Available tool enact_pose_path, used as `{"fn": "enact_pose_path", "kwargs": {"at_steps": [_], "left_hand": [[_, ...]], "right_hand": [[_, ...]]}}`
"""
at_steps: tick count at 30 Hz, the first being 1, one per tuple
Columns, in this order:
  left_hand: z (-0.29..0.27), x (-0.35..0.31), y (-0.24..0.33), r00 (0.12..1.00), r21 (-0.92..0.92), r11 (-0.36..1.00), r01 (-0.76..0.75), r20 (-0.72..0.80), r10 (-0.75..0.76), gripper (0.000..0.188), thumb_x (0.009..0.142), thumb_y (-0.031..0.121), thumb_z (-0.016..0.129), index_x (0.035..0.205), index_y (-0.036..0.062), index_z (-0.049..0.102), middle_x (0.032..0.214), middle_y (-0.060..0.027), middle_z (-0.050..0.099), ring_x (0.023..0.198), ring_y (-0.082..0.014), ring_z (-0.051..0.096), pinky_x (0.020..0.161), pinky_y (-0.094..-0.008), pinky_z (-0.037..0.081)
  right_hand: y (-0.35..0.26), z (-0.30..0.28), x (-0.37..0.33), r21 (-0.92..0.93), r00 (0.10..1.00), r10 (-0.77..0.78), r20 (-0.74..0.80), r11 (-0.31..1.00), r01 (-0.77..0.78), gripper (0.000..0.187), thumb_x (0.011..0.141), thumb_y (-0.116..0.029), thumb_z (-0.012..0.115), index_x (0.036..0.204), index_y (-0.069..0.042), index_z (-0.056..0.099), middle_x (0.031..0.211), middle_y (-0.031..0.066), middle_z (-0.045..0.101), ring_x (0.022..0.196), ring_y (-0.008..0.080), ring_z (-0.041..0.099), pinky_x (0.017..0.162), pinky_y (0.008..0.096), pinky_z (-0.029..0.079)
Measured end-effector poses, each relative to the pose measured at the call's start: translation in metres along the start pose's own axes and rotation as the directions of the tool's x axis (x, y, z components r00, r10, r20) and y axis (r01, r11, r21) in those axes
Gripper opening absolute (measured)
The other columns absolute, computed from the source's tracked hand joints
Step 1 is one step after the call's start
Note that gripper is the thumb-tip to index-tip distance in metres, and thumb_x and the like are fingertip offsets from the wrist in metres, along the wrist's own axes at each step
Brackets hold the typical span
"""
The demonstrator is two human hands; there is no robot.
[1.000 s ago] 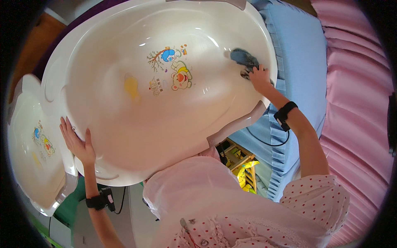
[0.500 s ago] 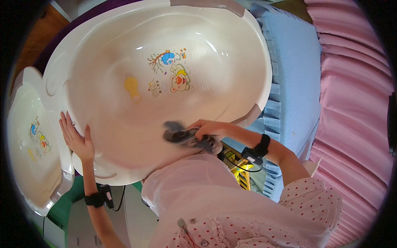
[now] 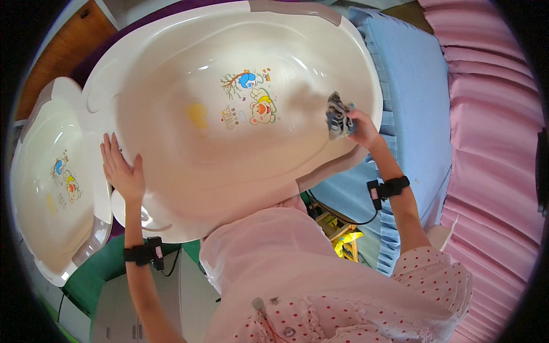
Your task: The person picks up a cloth from a table, places it into a baby bathtub, and wipes the interior and exterior of the tub before moving to a second tub to repeat the wiping process.
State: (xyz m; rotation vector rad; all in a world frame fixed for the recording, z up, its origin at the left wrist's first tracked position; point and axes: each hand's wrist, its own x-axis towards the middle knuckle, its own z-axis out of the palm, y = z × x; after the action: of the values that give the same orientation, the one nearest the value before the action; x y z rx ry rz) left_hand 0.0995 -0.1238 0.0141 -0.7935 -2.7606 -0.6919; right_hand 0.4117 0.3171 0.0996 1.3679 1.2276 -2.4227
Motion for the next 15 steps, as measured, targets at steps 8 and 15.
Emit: {"fn": "enact_pose_path", "kwargs": {"at_steps": [8, 15], "left_hand": [[0.000, -0.001, 0.006, 1.000, -0.026, 0.999, 0.018, 0.009, -0.018, 0.069, 0.069, 0.019, 0.058, 0.132, 0.0143, 0.030, 0.139, -0.0032, 0.026, 0.129, -0.0259, 0.021, 0.098, -0.0515, 0.018], [-0.002, -0.002, 0.003, 0.996, 0.024, 0.997, 0.073, 0.053, -0.074, 0.069, 0.069, 0.017, 0.058, 0.132, 0.0158, 0.029, 0.140, -0.0012, 0.024, 0.130, -0.0238, 0.018, 0.098, -0.0540, 0.017]], "right_hand": [[0.036, -0.038, -0.026, -0.190, 0.990, 0.131, -0.050, 0.972, -0.138, 0.056, 0.072, -0.004, 0.063, 0.122, -0.001, 0.036, 0.112, 0.0096, 0.050, 0.104, 0.0201, 0.051, 0.083, 0.0339, 0.049], [0.050, -0.009, -0.012, -0.122, 0.985, 0.153, 0.085, 0.982, -0.142, 0.055, 0.070, 0.000, 0.058, 0.121, -0.002, 0.039, 0.108, 0.0140, 0.054, 0.093, 0.0227, 0.058, 0.078, 0.0362, 0.050]]}}
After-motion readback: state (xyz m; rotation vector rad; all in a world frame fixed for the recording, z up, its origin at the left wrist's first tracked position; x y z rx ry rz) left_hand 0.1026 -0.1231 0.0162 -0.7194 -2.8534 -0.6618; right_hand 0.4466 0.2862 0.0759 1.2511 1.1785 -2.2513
